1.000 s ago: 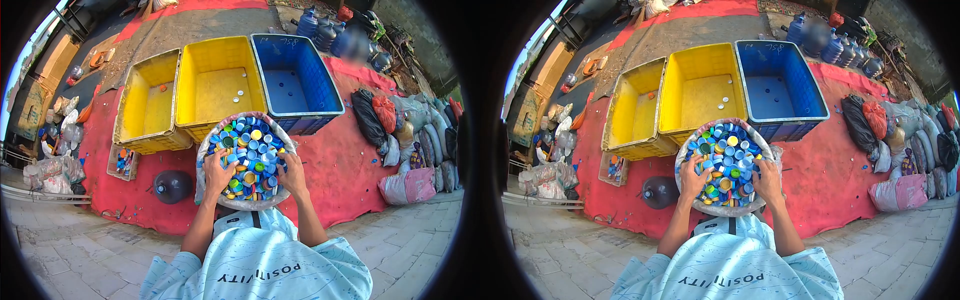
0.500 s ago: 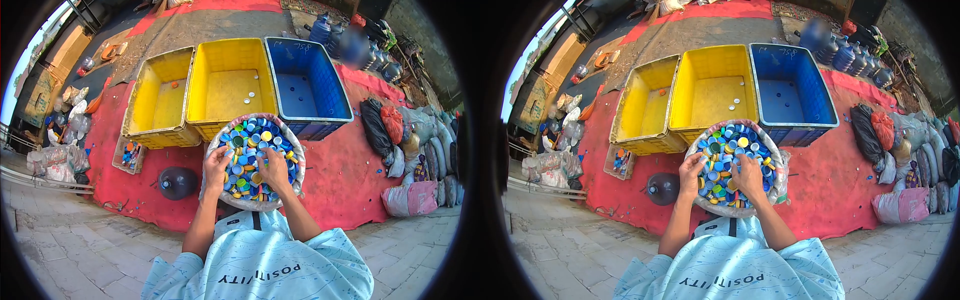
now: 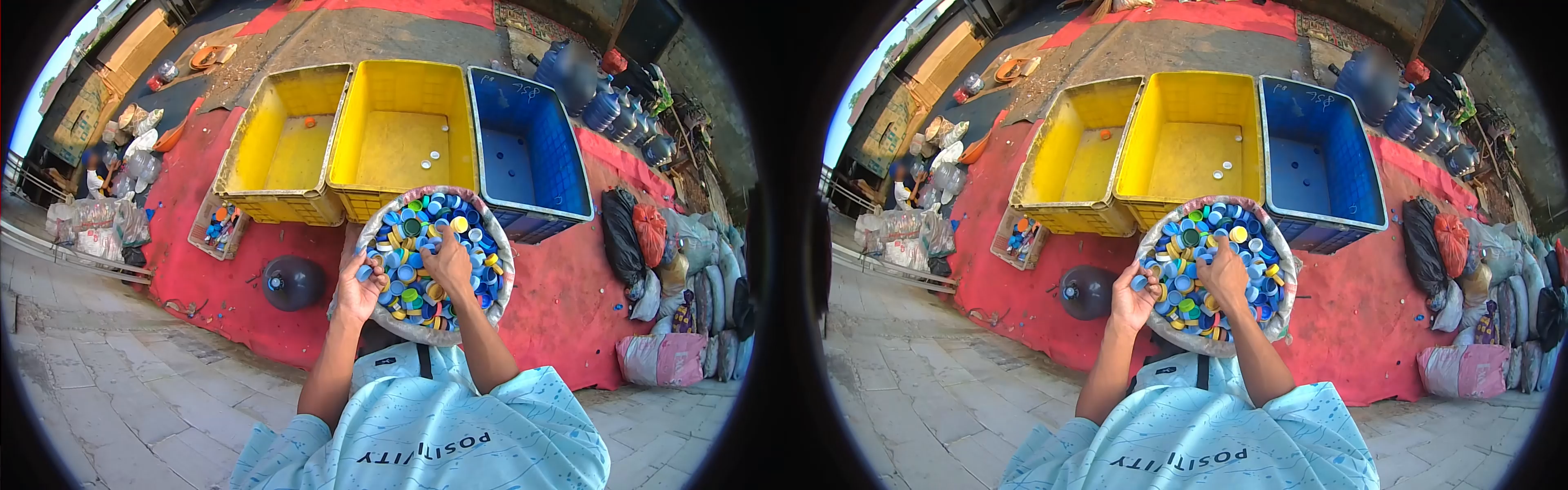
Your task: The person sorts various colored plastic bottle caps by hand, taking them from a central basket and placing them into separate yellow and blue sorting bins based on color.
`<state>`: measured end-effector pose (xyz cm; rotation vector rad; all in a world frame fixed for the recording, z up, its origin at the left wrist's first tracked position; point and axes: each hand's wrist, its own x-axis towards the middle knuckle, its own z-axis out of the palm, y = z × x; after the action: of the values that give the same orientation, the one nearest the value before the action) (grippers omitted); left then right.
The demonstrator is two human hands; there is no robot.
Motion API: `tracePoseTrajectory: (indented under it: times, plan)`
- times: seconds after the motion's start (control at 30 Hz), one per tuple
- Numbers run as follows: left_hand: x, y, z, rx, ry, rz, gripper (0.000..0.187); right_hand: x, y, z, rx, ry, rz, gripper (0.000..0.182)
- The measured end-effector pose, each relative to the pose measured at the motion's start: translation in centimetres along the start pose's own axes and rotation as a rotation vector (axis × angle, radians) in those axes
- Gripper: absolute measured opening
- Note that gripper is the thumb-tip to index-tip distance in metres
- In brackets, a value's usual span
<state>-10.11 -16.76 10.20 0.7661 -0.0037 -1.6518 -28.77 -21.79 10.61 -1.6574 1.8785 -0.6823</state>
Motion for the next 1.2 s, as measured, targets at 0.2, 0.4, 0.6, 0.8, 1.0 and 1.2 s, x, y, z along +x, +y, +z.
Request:
tracePoseTrajectory:
  times: [0.2,0.4,0.6,0.8,1.0,1.2]
  plan:
    - [0.2,-1.1,1.5,0.882,0.014,0.239,0.021,-0.4,1.1,-3.3,0.97,-0.161,0.206,0.045]
    - [1.1,-2.6,3.0,1.657,-0.284,0.683,0.046,-2.8,4.5,-5.1,1.772,-0.211,0.393,0.024]
    - [2.1,-2.4,4.3,1.867,-0.466,0.551,0.056,-4.8,6.2,-5.3,1.811,-0.154,0.44,0.019]
    - [3.4,-2.5,4.2,1.862,-0.458,0.464,0.047,-5.5,6.1,-4.7,1.792,-0.196,0.446,0.017]
    - [4.4,-2.2,3.5,1.829,-0.494,0.509,0.036,-5.8,4.6,-4.8,1.763,-0.259,0.447,0.016]
    - [4.5,-2.3,2.0,1.575,-0.386,0.556,0.029,-5.7,4.0,-4.0,1.709,-0.279,0.456,0.018]
